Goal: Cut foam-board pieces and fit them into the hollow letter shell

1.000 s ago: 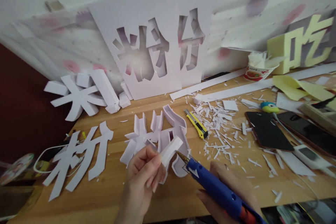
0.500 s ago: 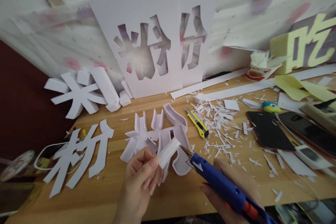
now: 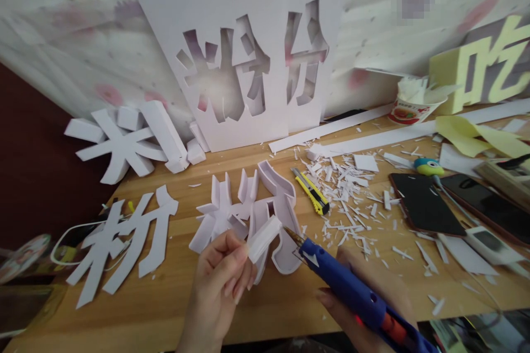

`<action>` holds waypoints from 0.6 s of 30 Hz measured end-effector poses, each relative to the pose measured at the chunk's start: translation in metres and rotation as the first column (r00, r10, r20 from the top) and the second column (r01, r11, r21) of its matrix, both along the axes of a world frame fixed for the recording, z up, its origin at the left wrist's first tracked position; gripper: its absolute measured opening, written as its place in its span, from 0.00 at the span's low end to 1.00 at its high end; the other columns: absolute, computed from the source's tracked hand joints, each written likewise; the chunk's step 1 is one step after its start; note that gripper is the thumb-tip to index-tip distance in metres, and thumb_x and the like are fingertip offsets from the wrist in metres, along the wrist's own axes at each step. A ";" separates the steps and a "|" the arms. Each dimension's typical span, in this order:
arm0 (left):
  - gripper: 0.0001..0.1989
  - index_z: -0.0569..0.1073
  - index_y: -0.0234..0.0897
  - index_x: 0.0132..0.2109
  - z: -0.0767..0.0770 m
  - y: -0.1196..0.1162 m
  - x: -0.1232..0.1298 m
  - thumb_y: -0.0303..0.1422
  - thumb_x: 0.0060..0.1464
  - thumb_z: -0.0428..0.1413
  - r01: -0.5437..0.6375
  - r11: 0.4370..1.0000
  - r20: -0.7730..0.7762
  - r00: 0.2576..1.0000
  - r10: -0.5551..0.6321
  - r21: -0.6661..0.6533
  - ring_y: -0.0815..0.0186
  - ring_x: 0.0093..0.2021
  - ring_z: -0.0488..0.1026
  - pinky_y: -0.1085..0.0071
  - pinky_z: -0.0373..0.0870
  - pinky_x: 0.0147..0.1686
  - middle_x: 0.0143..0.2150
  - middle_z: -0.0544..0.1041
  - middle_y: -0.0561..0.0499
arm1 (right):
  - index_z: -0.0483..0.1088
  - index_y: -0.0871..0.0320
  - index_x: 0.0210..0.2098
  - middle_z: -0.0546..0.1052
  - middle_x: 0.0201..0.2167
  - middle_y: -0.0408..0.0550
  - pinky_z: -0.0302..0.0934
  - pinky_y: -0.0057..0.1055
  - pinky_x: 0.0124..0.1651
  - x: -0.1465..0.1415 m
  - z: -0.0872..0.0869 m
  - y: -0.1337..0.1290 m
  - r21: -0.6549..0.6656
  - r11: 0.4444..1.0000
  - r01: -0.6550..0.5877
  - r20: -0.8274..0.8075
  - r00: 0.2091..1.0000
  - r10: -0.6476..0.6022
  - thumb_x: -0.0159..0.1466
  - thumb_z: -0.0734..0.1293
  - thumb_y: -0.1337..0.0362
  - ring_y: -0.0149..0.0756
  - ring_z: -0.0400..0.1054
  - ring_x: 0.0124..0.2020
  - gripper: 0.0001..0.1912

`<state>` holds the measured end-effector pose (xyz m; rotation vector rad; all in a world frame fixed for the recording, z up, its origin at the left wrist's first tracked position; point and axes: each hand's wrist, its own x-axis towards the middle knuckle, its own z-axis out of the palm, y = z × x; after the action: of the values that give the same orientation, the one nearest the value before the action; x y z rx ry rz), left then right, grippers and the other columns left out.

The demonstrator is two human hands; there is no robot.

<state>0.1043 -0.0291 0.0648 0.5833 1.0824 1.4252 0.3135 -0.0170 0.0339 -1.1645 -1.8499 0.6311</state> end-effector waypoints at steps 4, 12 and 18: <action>0.22 0.66 0.38 0.22 -0.002 -0.001 0.000 0.43 0.44 0.70 -0.010 1.000 -0.009 1.000 0.010 0.007 0.79 0.13 0.48 0.77 0.57 0.22 0.10 0.52 0.65 | 0.63 0.51 0.28 0.67 0.19 0.38 0.57 0.27 0.19 0.000 0.004 0.003 0.024 0.999 -0.035 -0.051 0.998 0.037 0.62 0.68 0.40 0.31 0.63 0.18 0.23; 0.21 0.67 0.38 0.23 -0.006 0.000 -0.001 0.42 0.45 0.70 -0.012 1.000 -0.006 1.000 0.012 0.005 0.78 0.13 0.50 0.77 0.58 0.21 0.11 0.53 0.65 | 0.63 0.52 0.28 0.64 0.20 0.38 0.54 0.29 0.22 -0.001 -0.004 0.000 0.016 1.000 0.011 -0.049 0.999 -0.010 0.62 0.61 0.31 0.31 0.60 0.19 0.29; 0.20 0.68 0.38 0.23 -0.006 -0.001 -0.001 0.41 0.47 0.70 -0.009 1.000 -0.001 1.000 0.009 0.008 0.78 0.13 0.51 0.77 0.59 0.22 0.11 0.52 0.65 | 0.62 0.50 0.27 0.69 0.20 0.39 0.60 0.30 0.22 -0.001 0.015 -0.003 0.009 0.999 -0.035 -0.045 0.998 0.035 0.64 0.62 0.35 0.34 0.65 0.19 0.25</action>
<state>0.1031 -0.0305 0.0590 0.5855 1.0812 1.4382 0.3129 -0.0202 0.0493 -1.1060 -1.8367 0.6631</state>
